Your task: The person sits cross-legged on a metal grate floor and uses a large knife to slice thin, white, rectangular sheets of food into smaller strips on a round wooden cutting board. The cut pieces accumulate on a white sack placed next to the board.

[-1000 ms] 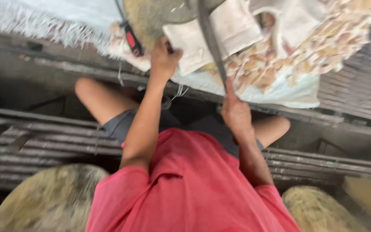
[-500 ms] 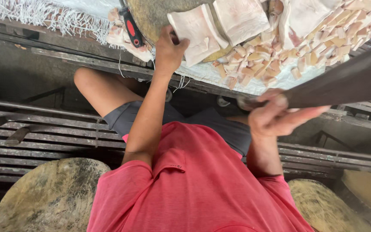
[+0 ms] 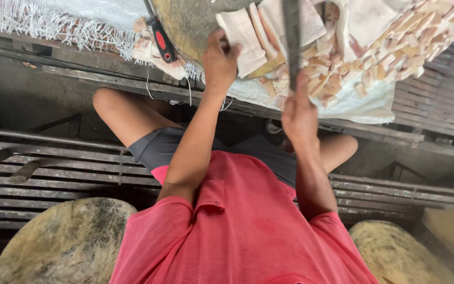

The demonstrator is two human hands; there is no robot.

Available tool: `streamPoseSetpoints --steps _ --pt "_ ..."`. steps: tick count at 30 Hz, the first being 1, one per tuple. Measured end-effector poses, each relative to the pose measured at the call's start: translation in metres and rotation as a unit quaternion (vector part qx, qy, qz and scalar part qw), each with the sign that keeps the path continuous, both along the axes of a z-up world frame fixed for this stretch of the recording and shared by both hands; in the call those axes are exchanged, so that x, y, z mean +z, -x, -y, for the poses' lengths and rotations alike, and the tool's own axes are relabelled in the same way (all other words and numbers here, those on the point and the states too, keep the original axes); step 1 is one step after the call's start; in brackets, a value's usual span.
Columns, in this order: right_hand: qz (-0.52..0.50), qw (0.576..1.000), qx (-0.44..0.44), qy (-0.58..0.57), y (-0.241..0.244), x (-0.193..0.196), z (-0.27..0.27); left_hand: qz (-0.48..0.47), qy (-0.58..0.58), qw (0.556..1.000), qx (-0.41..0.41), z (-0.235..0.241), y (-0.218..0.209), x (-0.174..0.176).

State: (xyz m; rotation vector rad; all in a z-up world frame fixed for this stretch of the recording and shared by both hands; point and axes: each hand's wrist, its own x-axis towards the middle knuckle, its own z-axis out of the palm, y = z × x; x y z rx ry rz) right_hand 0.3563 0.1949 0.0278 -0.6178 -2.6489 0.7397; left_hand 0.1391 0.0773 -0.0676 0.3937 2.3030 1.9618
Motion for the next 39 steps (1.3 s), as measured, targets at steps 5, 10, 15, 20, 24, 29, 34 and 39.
streamPoseSetpoints --steps 5,10,15,20,24,29,34,39 --pt "-0.276 0.960 0.013 -0.039 -0.031 0.064 -0.005 -0.039 0.136 0.989 -0.036 0.026 0.013 0.021" --pt "0.024 0.970 0.037 -0.238 0.000 -0.012 0.027 -0.003 0.093 0.994 -0.061 0.049 0.018 0.006" --pt "0.099 0.993 0.060 -0.015 -0.016 -0.004 0.023 0.030 0.083 0.991 -0.099 0.048 0.006 0.009" --pt "0.076 0.995 -0.045 0.043 -0.034 0.012 0.022 0.035 0.106 0.988 -0.103 0.012 0.004 0.033" --pt "0.077 0.991 -0.100 0.034 -0.058 0.021 0.006 0.092 0.042 0.990 -0.102 0.001 0.005 0.041" --pt "0.104 0.994 0.011 -0.008 -0.071 0.003 -0.021 0.090 0.048 0.988 -0.114 -0.014 0.002 0.045" --pt "0.077 0.995 0.050 0.040 -0.070 0.001 -0.025 0.112 0.010 0.989 -0.098 -0.023 0.000 0.048" --pt "0.135 0.950 -0.039 0.277 -0.060 0.005 -0.023 0.111 0.052 0.991 -0.049 -0.043 -0.003 0.038"
